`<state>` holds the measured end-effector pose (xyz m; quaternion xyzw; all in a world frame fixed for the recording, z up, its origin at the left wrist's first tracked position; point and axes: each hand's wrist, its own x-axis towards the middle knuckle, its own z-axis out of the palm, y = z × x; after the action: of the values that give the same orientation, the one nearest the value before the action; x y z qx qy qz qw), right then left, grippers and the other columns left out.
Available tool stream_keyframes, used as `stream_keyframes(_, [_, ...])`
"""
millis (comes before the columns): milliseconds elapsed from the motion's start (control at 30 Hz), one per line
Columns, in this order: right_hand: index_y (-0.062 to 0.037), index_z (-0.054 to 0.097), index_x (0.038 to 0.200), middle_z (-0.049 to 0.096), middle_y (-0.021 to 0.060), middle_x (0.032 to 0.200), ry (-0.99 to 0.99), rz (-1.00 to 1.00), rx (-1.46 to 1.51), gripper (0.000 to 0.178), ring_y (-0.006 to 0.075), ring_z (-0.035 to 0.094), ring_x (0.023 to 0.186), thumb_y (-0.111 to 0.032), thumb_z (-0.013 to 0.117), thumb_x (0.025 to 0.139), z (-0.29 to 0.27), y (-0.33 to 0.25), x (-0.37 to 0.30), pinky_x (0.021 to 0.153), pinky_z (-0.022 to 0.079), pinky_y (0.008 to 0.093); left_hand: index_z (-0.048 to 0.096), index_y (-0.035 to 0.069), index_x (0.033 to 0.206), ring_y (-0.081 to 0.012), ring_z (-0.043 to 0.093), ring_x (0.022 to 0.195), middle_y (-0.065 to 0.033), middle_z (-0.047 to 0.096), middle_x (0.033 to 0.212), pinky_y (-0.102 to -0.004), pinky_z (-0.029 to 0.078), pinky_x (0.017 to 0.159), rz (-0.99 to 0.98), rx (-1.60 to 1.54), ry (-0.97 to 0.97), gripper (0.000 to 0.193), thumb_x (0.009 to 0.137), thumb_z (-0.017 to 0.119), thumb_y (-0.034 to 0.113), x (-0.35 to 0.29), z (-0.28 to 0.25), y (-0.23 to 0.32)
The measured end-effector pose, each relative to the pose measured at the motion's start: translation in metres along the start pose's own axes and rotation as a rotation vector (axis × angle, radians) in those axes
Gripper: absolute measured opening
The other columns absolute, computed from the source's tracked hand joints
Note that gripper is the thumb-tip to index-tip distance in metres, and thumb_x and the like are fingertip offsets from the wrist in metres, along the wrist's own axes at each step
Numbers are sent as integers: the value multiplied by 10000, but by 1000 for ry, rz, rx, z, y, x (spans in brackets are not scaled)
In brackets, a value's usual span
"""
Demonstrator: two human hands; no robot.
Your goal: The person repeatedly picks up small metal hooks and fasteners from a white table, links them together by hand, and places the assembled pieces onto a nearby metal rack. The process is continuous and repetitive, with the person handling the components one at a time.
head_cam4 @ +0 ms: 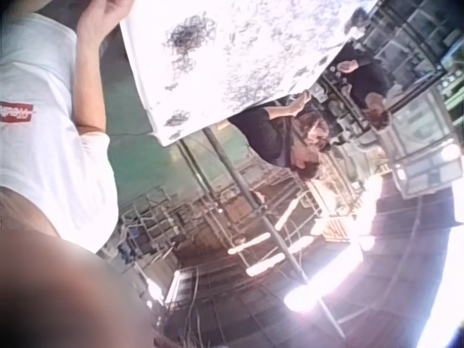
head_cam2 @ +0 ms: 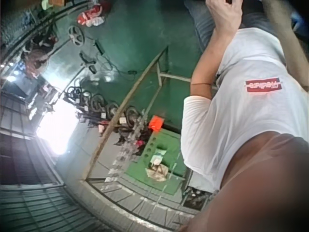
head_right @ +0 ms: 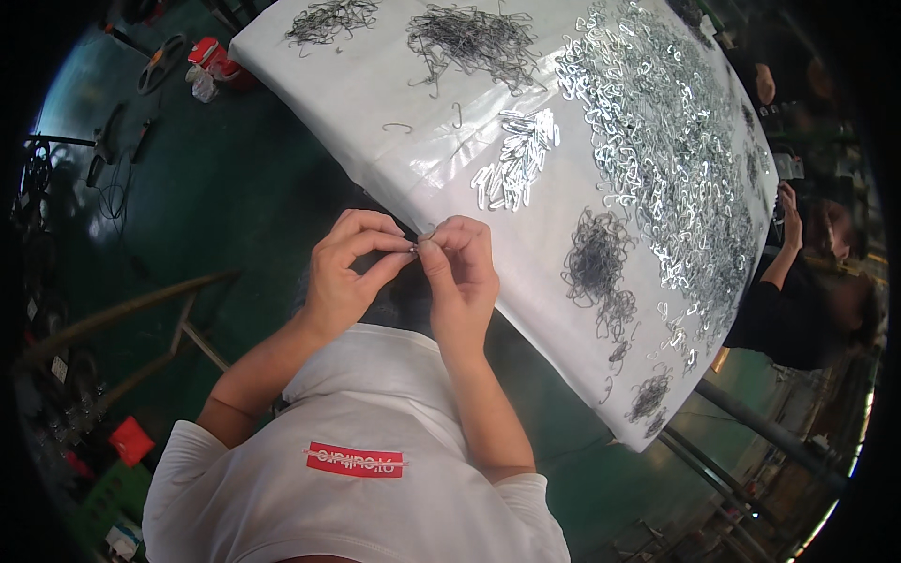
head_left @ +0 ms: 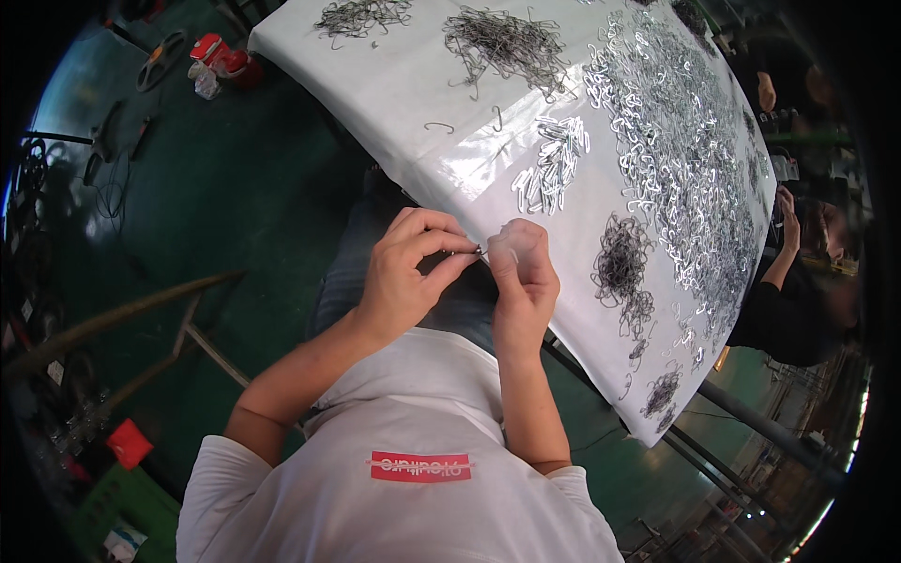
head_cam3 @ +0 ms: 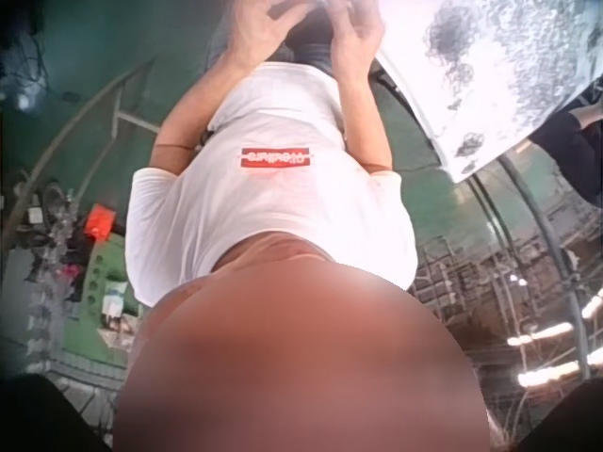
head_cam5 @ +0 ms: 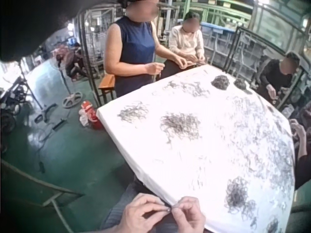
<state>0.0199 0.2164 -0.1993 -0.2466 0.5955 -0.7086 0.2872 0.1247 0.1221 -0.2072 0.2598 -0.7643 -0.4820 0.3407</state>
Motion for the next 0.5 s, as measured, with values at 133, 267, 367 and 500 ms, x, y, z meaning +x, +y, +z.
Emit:
stream_keyframes(133, [-5,613,898,458,70,1011,9,-223,-153,30,102,505,779,-8,634,877,-2,4,-5,680,438,224,719,52,874,-226,596,897,-67,646,942,-323,491,747,29,-56,-3,145,734,733,16,8,2,-11])
stream_keyframes(267, [-5,620,895,459,74,1010,29,-273,-215,36,104,507,750,-2,642,867,-10,6,-7,632,441,220,711,60,919,-238,594,918,-65,637,969,-342,475,779,138,78,-54,156,765,723,80,51,24,-46])
stream_keyframes(367, [-10,625,893,468,71,999,44,-249,-215,40,104,508,743,-14,651,863,-13,7,-10,614,438,220,700,80,867,-234,563,941,-38,615,975,-365,443,789,212,254,-125,135,765,731,164,76,62,-60])
stream_keyframes(500, [-22,634,887,485,65,981,61,-238,-235,47,103,509,743,-29,666,854,-16,9,-16,596,431,217,669,107,807,-212,520,962,-9,580,962,-382,400,778,173,627,-165,160,755,738,241,89,105,-63])
